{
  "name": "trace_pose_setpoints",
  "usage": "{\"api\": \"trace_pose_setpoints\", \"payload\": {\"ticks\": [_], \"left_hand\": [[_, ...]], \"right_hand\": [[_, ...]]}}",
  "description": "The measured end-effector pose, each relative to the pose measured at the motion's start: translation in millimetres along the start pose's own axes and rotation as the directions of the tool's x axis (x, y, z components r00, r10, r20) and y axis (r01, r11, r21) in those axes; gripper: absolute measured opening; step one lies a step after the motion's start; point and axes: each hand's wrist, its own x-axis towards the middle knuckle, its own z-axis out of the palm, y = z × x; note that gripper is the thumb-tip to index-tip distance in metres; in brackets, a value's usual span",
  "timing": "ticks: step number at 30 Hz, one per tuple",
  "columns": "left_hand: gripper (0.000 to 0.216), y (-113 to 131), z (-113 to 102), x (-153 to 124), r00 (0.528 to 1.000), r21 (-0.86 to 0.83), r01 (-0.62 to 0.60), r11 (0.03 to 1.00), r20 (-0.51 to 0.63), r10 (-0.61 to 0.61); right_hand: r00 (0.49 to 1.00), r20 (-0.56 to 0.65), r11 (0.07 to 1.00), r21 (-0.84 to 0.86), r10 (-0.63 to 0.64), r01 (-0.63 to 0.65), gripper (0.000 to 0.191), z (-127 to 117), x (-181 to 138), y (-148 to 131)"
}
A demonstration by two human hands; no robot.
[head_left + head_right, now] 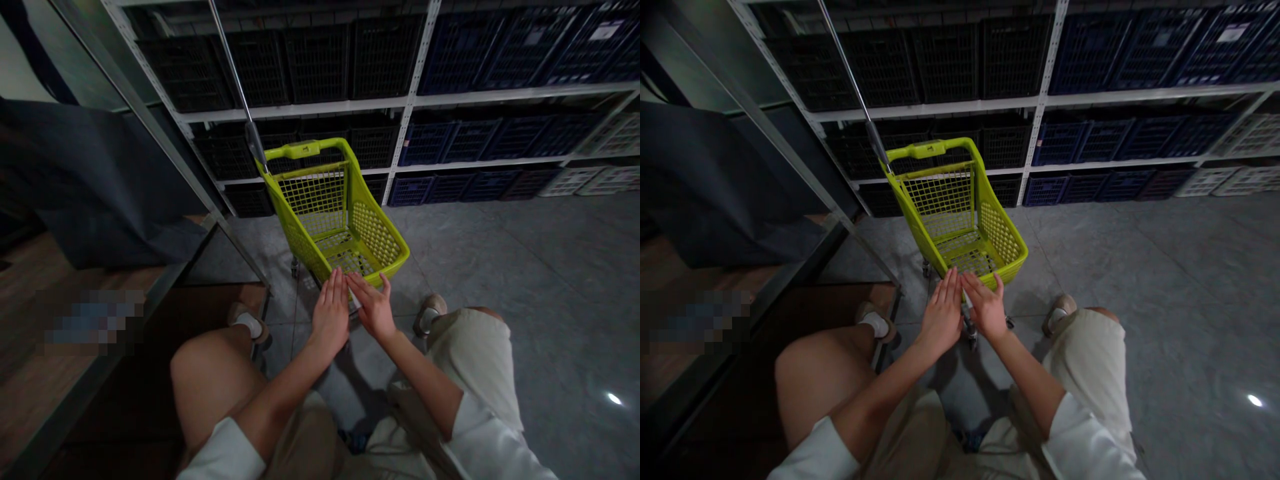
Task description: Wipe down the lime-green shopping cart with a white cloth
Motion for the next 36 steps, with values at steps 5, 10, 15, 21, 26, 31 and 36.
{"api": "trace_pose_setpoints", "payload": {"ticks": [5,10,15,21,26,31,36], "left_hand": [[0.075,1.3,-3.3,-0.9,0.999,0.079,-0.005,0.997,0.045,0.001],[0.078,3.5,-6.8,0.7,0.997,0.065,-0.012,0.998,0.07,0.007],[0.078,3.5,-6.1,1.0,0.999,0.025,-0.021,0.999,0.048,0.02],[0.085,0.7,-1.9,-0.5,1.0,-0.017,-0.006,1.0,0.027,0.007],[0.084,-2.2,-0.9,-1.9,1.0,-0.016,-0.008,1.0,-0.01,0.008],[0.078,-0.4,-3.0,-1.6,1.0,0.019,-0.013,1.0,0.013,0.013],[0.078,2.4,-5.4,0.3,0.998,0.043,-0.022,0.999,0.067,0.019]], "right_hand": [[0.997,0.043,0.992,-0.103,-0.067,0.071,0.075,-33.7,-7.8,85.4],[0.996,-0.054,0.975,-0.209,0.07,-0.08,0.068,-56.6,-7.8,156.9],[0.971,-0.175,0.96,-0.199,0.164,-0.198,0.071,-30.9,-6.8,107.9],[0.992,-0.088,0.996,-0.012,0.085,-0.087,0.076,5.6,4.6,0.8],[0.998,0.014,0.998,-0.025,-0.064,0.064,0.08,-5.0,2.2,14.5],[0.997,0.023,0.988,-0.131,-0.076,0.078,0.08,-38.4,-9.0,106.9],[0.994,-0.083,0.972,-0.218,0.071,-0.088,0.079,-50.9,-8.2,158.4]]}}
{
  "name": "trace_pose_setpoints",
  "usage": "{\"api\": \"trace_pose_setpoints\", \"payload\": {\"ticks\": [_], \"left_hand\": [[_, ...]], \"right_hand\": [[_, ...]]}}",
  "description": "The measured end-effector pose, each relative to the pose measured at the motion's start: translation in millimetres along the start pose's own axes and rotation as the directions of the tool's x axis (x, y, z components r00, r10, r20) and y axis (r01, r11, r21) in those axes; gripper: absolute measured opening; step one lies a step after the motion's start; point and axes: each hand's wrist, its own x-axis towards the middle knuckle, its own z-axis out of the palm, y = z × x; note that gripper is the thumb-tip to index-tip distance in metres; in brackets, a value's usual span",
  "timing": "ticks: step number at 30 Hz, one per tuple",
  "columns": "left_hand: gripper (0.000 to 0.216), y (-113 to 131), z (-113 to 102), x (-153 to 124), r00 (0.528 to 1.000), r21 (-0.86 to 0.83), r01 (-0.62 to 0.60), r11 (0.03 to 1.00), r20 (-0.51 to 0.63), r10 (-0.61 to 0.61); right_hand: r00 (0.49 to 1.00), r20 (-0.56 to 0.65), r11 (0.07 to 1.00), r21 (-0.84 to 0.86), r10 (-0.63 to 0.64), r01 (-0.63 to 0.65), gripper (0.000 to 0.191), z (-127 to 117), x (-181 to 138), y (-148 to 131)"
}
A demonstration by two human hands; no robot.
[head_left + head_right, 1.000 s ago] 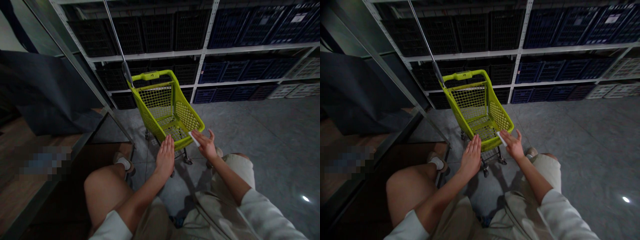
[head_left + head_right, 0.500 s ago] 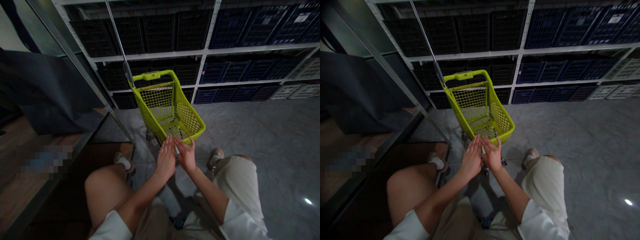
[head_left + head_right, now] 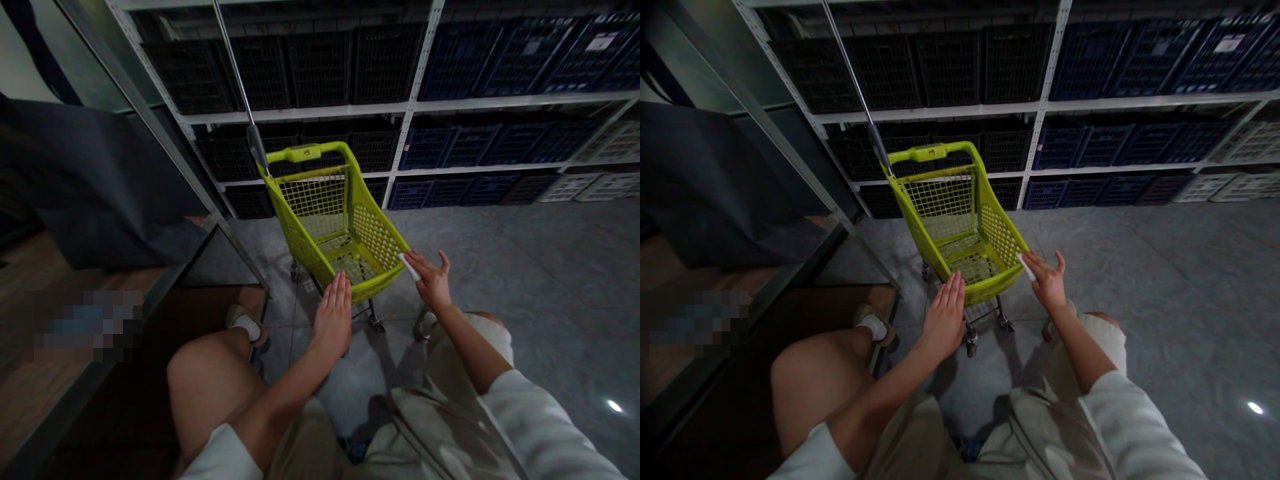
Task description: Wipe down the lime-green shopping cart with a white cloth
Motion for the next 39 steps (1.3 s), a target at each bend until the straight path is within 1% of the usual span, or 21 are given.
{"api": "trace_pose_setpoints", "payload": {"ticks": [2,5,8,10,11,12,14,17,19,21,23,24,26,27,29,30,32,34,36,37,39], "left_hand": [[0.079,0.4,1.2,0.1,1.0,-0.023,0.0,1.0,-0.022,0.0],[0.085,0.7,4.8,-0.5,0.998,-0.064,0.004,0.998,-0.065,-0.008],[0.089,0.5,7.3,-1.3,0.997,-0.072,0.006,0.997,-0.073,-0.012],[0.089,-0.3,7.0,-1.8,0.998,-0.061,0.013,0.998,-0.064,-0.017],[0.089,-1.0,6.2,-2.0,0.998,-0.056,0.014,0.998,-0.061,-0.017],[0.088,-1.7,5.1,-2.2,0.998,-0.052,0.013,0.999,-0.06,-0.016],[0.085,-3.1,2.6,-2.4,0.998,-0.042,0.01,0.999,-0.062,-0.012],[0.078,-3.8,0.1,-2.3,0.999,-0.015,0.002,1.0,-0.053,-0.003],[0.076,-3.1,0.0,-2.0,0.999,-0.002,-0.002,1.0,-0.045,0.002],[0.077,-2.0,0.6,-1.5,0.999,-0.005,-0.005,1.0,-0.051,0.005],[0.078,-0.9,1.3,-1.0,0.998,-0.018,-0.007,1.0,-0.059,0.006],[0.079,-0.5,1.5,-0.7,0.998,-0.025,-0.008,1.0,-0.058,0.007],[0.079,-0.1,1.6,-0.1,0.999,-0.035,-0.008,0.999,-0.048,0.007],[0.079,0.0,1.6,0.0,0.999,-0.037,-0.007,0.999,-0.042,0.005],[0.081,0.0,1.7,0.0,0.999,-0.042,-0.002,0.999,-0.036,0.001],[0.082,0.0,1.8,-0.1,0.999,-0.046,-0.001,0.999,-0.037,-0.001],[0.085,-0.2,1.8,-0.6,0.999,-0.056,-0.001,0.998,-0.04,-0.001],[0.086,-0.5,1.3,-1.0,0.999,-0.056,0.003,0.998,-0.036,-0.005],[0.085,-0.8,0.4,-1.2,0.999,-0.042,0.014,0.999,-0.028,-0.015],[0.084,-1.0,-0.1,-1.2,0.999,-0.033,0.018,0.999,-0.026,-0.019],[0.081,-1.2,-0.5,-1.1,0.999,-0.01,0.022,1.0,-0.026,-0.022]], "right_hand": [[0.998,-0.032,0.998,-0.027,0.056,-0.057,0.082,4.3,-1.8,-16.9],[0.991,-0.085,0.995,0.008,0.104,-0.104,0.084,11.7,-6.9,-74.6],[0.999,-0.033,0.989,0.144,0.033,-0.028,0.083,16.0,-7.3,-139.4],[1.0,0.006,0.98,0.201,0.003,-0.004,0.083,15.9,-4.6,-167.7],[1.0,0.021,0.976,0.219,-0.019,0.014,0.083,15.0,-3.3,-174.4],[0.998,0.032,0.973,0.227,-0.048,0.039,0.083,13.7,-2.5,-175.6],[0.991,0.045,0.967,0.227,-0.13,0.116,0.082,9.9,-2.7,-162.2],[0.978,0.067,0.965,0.188,-0.198,0.183,0.078,3.3,-5.7,-111.4],[0.981,0.08,0.975,0.149,-0.178,0.165,0.074,-0.8,-6.3,-67.9],[0.991,0.056,0.988,0.105,-0.119,0.112,0.068,-3.8,-4.7,-28.5],[0.998,0.037,0.996,0.08,-0.048,0.045,0.064,-4.5,-2.2,-4.1],[1.0,0.021,0.998,0.069,-0.011,0.009,0.064,-3.8,-1.3,-0.2],[0.998,-0.017,0.997,0.043,0.06,-0.059,0.064,-0.3,-1.1,-11.2],[0.995,-0.039,0.995,0.032,0.091,-0.09,0.065,2.2,-1.9,-25.5],[0.991,-0.068,0.993,0.034,0.119,-0.117,0.068,7.9,-4.2,-66.8],[0.991,-0.077,0.993,0.058,0.105,-0.101,0.069,10.7,-5.2,-90.6],[0.998,-0.051,0.989,0.148,0.026,-0.018,0.071,14.8,-5.8,-135.3],[0.999,-0.035,0.978,0.207,-0.014,0.021,0.074,16.5,-4.7,-165.4],[0.998,-0.016,0.972,0.226,-0.067,0.069,0.077,15.6,-3.4,-173.4],[0.994,-0.004,0.969,0.223,-0.106,0.104,0.078,14.3,-3.2,-168.8],[0.981,0.03,0.963,0.203,-0.189,0.18,0.079,10.8,-4.0,-144.8]]}}
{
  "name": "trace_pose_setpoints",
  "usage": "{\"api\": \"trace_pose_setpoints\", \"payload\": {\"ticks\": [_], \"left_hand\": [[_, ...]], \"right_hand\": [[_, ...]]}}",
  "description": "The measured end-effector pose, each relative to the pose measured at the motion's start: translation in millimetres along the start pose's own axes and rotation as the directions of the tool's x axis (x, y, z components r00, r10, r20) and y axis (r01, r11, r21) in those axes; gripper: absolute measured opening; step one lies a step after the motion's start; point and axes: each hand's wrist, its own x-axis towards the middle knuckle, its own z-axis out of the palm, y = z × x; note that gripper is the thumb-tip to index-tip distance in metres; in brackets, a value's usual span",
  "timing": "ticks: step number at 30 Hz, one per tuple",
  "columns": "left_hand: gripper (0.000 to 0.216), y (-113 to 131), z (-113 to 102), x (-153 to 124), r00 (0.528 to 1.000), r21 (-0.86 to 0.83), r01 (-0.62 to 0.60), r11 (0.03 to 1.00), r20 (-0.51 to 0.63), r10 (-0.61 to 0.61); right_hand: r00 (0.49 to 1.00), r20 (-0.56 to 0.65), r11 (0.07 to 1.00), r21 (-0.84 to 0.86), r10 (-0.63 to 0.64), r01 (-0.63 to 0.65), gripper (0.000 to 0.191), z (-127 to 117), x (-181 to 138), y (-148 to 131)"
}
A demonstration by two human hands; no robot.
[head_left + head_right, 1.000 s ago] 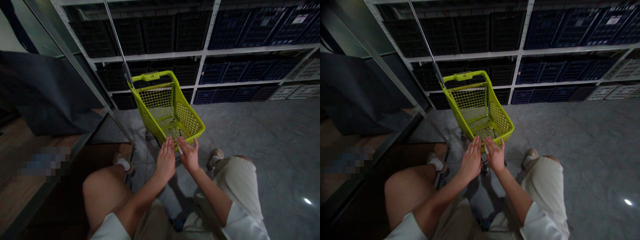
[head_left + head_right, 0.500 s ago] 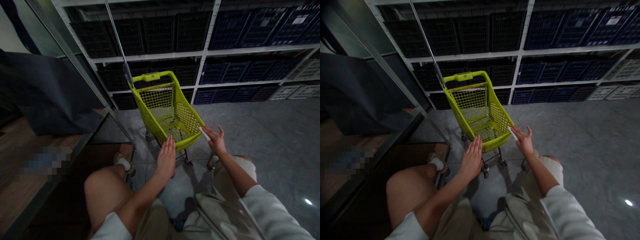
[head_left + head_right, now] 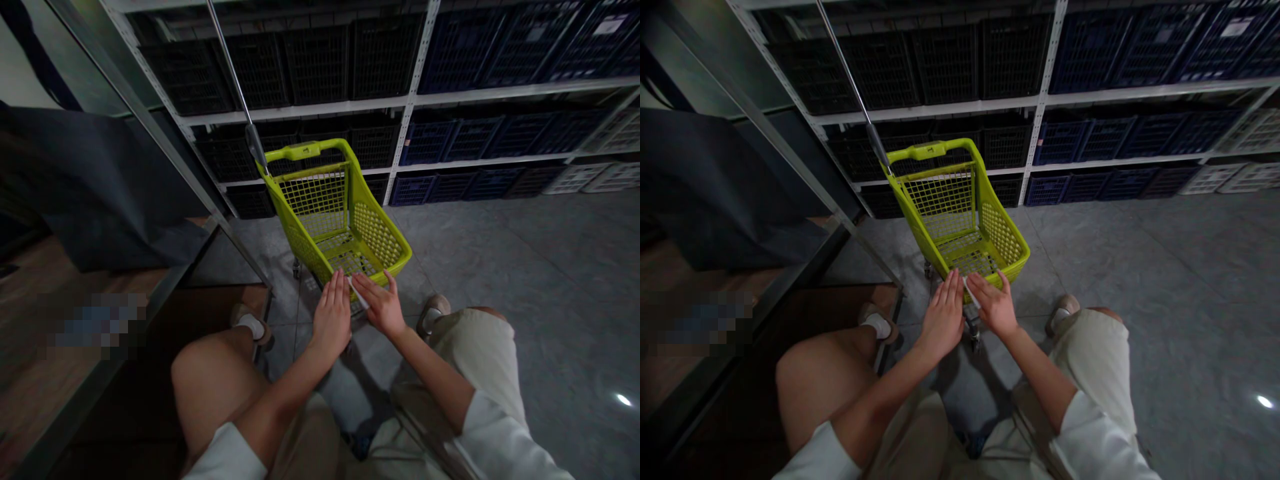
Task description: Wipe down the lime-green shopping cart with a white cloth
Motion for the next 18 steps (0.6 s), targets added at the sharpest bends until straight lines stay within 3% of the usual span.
{"api": "trace_pose_setpoints", "payload": {"ticks": [4,7,9,11,13,18], "left_hand": [[0.077,0.5,1.6,0.2,1.0,0.036,-0.004,0.999,0.001,0.004],[0.076,1.9,1.9,0.7,1.0,0.039,-0.016,0.999,0.015,0.015],[0.077,2.8,0.9,1.2,0.999,0.033,-0.019,0.999,0.035,0.018],[0.078,3.3,-0.2,1.5,0.999,0.022,-0.017,1.0,0.047,0.016],[0.08,3.3,-0.4,1.3,0.999,0.009,-0.016,1.0,0.042,0.015],[0.087,1.9,3.2,-0.3,1.0,-0.007,-0.011,1.0,-0.009,0.011]], "right_hand": [[0.999,0.03,0.998,-0.056,-0.032,0.034,0.078,-22.2,-18.2,74.4],[0.995,-0.062,0.991,-0.104,0.079,-0.085,0.072,-32.6,-27.2,119.5],[0.979,-0.117,0.976,-0.124,0.166,-0.18,0.071,-31.8,-28.2,126.5],[0.961,-0.161,0.958,-0.141,0.227,-0.25,0.072,-24.6,-25.4,110.5],[0.951,-0.187,0.952,-0.138,0.246,-0.273,0.074,-13.1,-19.7,76.1],[0.986,-0.087,0.989,-0.012,0.145,-0.147,0.079,10.5,-0.2,-15.0]]}}
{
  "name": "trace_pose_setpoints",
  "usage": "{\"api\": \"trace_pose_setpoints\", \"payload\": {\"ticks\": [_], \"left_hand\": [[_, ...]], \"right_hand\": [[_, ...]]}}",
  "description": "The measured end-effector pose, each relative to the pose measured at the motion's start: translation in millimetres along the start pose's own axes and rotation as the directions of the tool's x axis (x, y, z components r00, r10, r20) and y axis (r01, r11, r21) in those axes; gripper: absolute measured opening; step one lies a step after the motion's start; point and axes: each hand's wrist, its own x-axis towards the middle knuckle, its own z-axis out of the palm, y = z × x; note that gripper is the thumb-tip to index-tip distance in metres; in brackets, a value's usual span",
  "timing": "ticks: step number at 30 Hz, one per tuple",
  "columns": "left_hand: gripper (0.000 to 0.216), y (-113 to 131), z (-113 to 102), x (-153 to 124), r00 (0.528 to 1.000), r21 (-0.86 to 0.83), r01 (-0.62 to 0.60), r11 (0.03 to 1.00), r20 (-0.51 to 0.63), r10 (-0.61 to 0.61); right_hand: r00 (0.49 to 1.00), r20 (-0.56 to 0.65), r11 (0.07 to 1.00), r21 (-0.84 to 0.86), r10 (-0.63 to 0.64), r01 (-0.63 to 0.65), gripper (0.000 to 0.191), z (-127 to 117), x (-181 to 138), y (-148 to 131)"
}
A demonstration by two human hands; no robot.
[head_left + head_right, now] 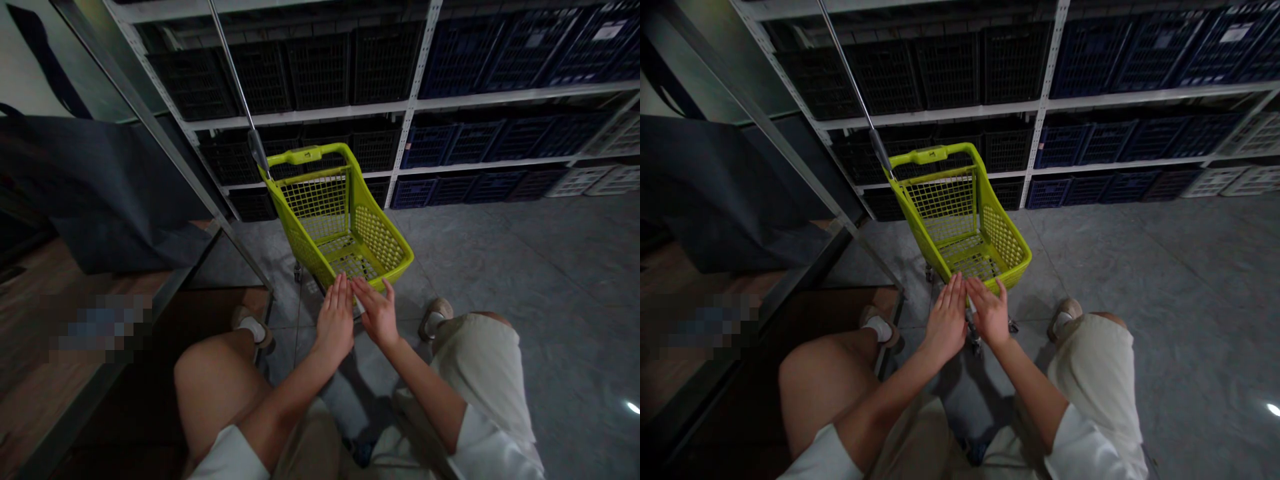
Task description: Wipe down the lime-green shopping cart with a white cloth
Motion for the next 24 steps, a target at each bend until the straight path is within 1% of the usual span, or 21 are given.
{"api": "trace_pose_setpoints", "payload": {"ticks": [2,4,6,9,10,12,13,14,15,16,17,19,22,23,24], "left_hand": [[0.088,-0.7,1.1,-0.4,1.0,0.013,0.005,1.0,-0.002,-0.005],[0.085,-1.3,1.3,-0.3,1.0,0.034,0.006,0.999,-0.003,-0.006],[0.078,-1.2,1.3,0.2,1.0,0.053,0.006,0.999,-0.008,-0.006],[0.071,0.5,1.7,1.5,1.0,0.069,0.022,0.997,-0.015,-0.021],[0.07,1.3,1.9,2.0,1.0,0.072,0.024,0.997,-0.014,-0.023],[0.07,3.0,1.8,3.0,1.0,0.073,0.02,0.997,-0.005,-0.02],[0.071,3.7,1.5,3.4,1.0,0.072,0.015,0.997,0.002,-0.016],[0.072,4.2,1.0,3.6,1.0,0.069,0.012,0.998,0.01,-0.013],[0.072,4.5,0.5,3.7,1.0,0.067,0.011,0.998,0.016,-0.012],[0.073,4.4,0.1,3.7,1.0,0.062,0.013,0.998,0.019,-0.014],[0.073,4.1,-0.3,3.5,1.0,0.057,0.015,0.998,0.019,-0.016],[0.075,2.8,-0.4,2.6,1.0,0.045,0.019,0.999,0.016,-0.02],[0.079,0.2,0.7,0.8,1.0,0.034,0.015,0.999,0.019,-0.016],[0.081,-0.7,1.4,0.3,1.0,0.033,0.017,0.999,0.016,-0.017],[0.082,-1.4,2.0,-0.2,1.0,0.033,0.018,0.999,0.008,-0.019]], "right_hand": [[0.999,0.024,0.999,0.03,-0.033,0.032,0.08,0.7,2.8,-12.4],[0.995,0.041,0.996,0.032,-0.088,0.087,0.08,-4.5,4.2,-4.9],[0.987,0.067,0.989,0.012,-0.148,0.147,0.079,-13.9,3.4,19.8],[0.982,0.082,0.983,-0.058,-0.169,0.174,0.079,-30.2,0.0,75.6],[0.986,0.073,0.984,-0.089,-0.149,0.155,0.078,-34.5,-0.9,94.8],[0.999,0.007,0.987,-0.154,-0.045,0.046,0.077,-39.2,-1.9,125.5],[1.0,-0.026,0.984,-0.179,0.009,-0.014,0.075,-39.2,-2.0,134.4],[0.997,-0.059,0.978,-0.198,0.059,-0.07,0.074,-37.4,-1.9,137.6],[0.992,-0.085,0.971,-0.209,0.096,-0.112,0.073,-34.1,-1.7,134.5],[0.987,-0.107,0.967,-0.213,0.119,-0.14,0.073,-29.5,-1.7,125.4],[0.984,-0.125,0.966,-0.208,0.13,-0.154,0.073,-23.9,-1.8,110.8],[0.985,-0.13,0.976,-0.169,0.117,-0.138,0.074,-11.7,-2.1,70.4],[0.998,-0.03,0.998,-0.043,0.053,-0.055,0.077,2.4,-1.5,9.1],[0.999,-0.004,0.999,-0.006,0.038,-0.038,0.077,4.5,-0.8,-4.1],[1.0,0.023,1.0,0.021,0.016,-0.017,0.078,5.0,0.0,-11.5]]}}
